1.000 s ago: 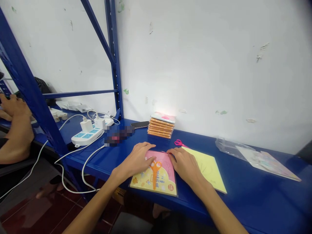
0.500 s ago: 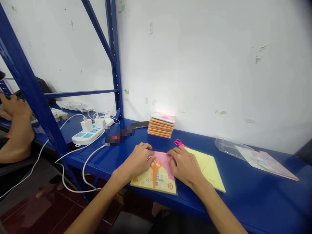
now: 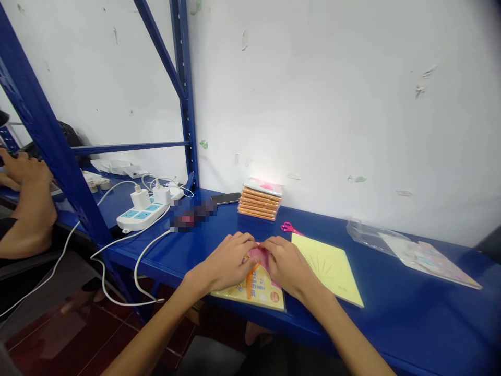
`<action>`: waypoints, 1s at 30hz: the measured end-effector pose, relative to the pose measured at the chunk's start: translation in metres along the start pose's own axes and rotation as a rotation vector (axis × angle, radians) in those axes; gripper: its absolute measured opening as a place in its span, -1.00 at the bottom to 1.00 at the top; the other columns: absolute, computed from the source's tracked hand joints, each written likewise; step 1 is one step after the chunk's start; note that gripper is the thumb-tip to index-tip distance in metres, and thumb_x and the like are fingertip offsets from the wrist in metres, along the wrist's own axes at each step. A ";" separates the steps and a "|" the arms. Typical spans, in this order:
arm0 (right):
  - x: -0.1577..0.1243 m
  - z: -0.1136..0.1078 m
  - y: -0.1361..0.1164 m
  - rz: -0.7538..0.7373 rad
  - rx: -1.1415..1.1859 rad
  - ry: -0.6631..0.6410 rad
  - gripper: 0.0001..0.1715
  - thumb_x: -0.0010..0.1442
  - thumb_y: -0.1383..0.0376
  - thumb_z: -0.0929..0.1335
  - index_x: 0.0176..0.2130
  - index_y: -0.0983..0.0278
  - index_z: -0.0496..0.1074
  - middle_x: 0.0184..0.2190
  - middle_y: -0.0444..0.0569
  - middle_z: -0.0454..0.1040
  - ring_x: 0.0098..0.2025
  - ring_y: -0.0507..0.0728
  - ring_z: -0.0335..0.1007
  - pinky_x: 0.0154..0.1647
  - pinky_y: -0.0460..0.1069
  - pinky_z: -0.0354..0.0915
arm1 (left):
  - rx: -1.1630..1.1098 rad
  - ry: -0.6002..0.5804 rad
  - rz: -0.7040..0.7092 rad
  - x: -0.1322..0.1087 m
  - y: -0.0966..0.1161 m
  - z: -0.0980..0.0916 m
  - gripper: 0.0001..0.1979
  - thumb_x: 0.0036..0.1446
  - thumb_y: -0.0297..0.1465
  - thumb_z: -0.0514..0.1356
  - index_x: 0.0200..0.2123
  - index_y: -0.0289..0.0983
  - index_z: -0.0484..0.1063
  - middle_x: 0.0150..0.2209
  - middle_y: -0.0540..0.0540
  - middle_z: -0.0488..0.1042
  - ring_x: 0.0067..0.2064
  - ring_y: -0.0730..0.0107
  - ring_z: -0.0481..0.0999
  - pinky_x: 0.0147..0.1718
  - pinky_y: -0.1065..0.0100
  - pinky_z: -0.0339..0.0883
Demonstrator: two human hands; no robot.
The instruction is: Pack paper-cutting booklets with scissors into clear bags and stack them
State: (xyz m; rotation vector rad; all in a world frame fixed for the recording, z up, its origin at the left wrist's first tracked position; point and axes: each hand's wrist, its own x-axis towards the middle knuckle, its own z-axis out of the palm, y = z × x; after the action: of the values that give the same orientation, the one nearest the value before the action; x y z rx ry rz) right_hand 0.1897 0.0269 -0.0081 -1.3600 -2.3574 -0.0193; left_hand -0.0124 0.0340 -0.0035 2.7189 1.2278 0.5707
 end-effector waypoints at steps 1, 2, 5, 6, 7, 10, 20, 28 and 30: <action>0.000 0.000 -0.001 -0.008 0.004 0.000 -0.54 0.26 0.52 0.20 -0.03 0.31 0.57 -0.08 0.04 0.61 -0.01 0.17 0.47 0.04 -0.01 0.28 | -0.003 -0.007 0.004 0.000 0.001 0.000 -0.68 0.39 -0.29 0.01 0.08 -0.21 0.44 0.01 -0.14 0.48 0.02 0.13 0.42 0.03 0.12 0.27; 0.000 0.000 -0.001 -0.002 -0.004 -0.002 -0.54 0.26 0.52 0.20 -0.03 0.32 0.57 -0.09 0.04 0.61 -0.02 0.18 0.48 0.03 0.00 0.28 | -0.005 -0.011 -0.004 -0.001 0.002 -0.001 -0.67 0.40 -0.29 0.00 0.08 -0.21 0.44 0.01 -0.14 0.48 0.01 0.13 0.42 0.03 0.12 0.27; 0.000 -0.002 0.000 0.039 -0.067 -0.023 -0.53 0.24 0.54 0.19 -0.04 0.33 0.57 -0.12 0.07 0.61 -0.06 0.20 0.50 -0.02 0.01 0.30 | 0.006 -0.025 -0.080 -0.003 -0.003 -0.008 -0.65 0.42 -0.26 -0.05 0.01 -0.23 0.48 -0.01 -0.15 0.49 0.02 0.12 0.45 0.04 0.13 0.26; 0.000 -0.003 0.000 0.042 -0.088 -0.031 -0.53 0.23 0.54 0.19 -0.05 0.34 0.57 -0.13 0.08 0.61 -0.07 0.20 0.50 -0.03 0.02 0.30 | 0.015 -0.028 -0.116 -0.004 -0.005 -0.012 -0.64 0.41 -0.26 -0.05 -0.02 -0.25 0.49 -0.01 -0.16 0.50 0.02 0.11 0.46 0.04 0.13 0.27; 0.000 -0.003 0.000 0.036 -0.106 -0.037 -0.53 0.23 0.54 0.19 -0.05 0.34 0.57 -0.12 0.09 0.61 -0.06 0.20 0.50 -0.02 0.02 0.30 | 0.028 -0.032 -0.149 -0.004 -0.006 -0.016 -0.65 0.40 -0.28 -0.04 -0.04 -0.26 0.50 -0.01 -0.18 0.50 0.01 0.10 0.47 0.03 0.14 0.27; -0.001 -0.003 -0.002 -0.001 -0.136 -0.044 -0.56 0.23 0.52 0.21 -0.06 0.32 0.57 -0.12 0.09 0.59 -0.06 0.21 0.48 0.01 0.03 0.29 | 0.087 -0.037 -0.202 -0.006 -0.008 -0.024 -0.66 0.36 -0.34 -0.02 -0.06 -0.30 0.52 -0.02 -0.23 0.52 -0.02 0.06 0.50 -0.01 0.12 0.30; -0.001 -0.008 0.004 0.066 -0.082 -0.037 -0.55 0.24 0.53 0.19 -0.08 0.32 0.58 -0.15 0.06 0.62 -0.08 0.20 0.52 -0.07 0.01 0.29 | 0.067 0.059 -0.188 -0.007 -0.031 -0.020 -0.66 0.32 -0.36 0.01 -0.16 -0.28 0.60 -0.06 -0.24 0.56 0.02 0.04 0.51 0.07 0.09 0.33; -0.072 -0.037 -0.023 0.360 0.291 0.131 -0.39 0.41 -0.05 0.17 -0.50 0.17 0.46 -0.55 -0.05 0.54 -0.50 0.15 0.46 -0.41 0.01 0.23 | -0.096 -0.004 -0.072 -0.003 -0.016 -0.006 -0.52 0.42 -0.19 -0.05 0.24 -0.20 0.43 0.32 -0.20 0.36 0.38 0.07 0.23 0.33 0.01 0.08; -0.095 -0.038 -0.031 0.519 0.412 -0.040 -0.23 0.38 -0.16 0.13 -0.63 0.17 0.41 -0.67 -0.04 0.49 -0.58 0.16 0.45 -0.44 0.01 0.26 | -0.109 -0.001 -0.033 -0.001 -0.011 -0.002 -0.55 0.42 -0.22 -0.05 0.16 -0.21 0.51 0.23 -0.21 0.46 0.30 0.08 0.34 0.29 0.04 0.14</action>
State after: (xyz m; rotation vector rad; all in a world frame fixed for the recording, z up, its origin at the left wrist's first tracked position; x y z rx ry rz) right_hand 0.2178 -0.0757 -0.0018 -1.7039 -1.8276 0.6096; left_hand -0.0212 0.0407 -0.0042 2.6040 1.2019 0.6137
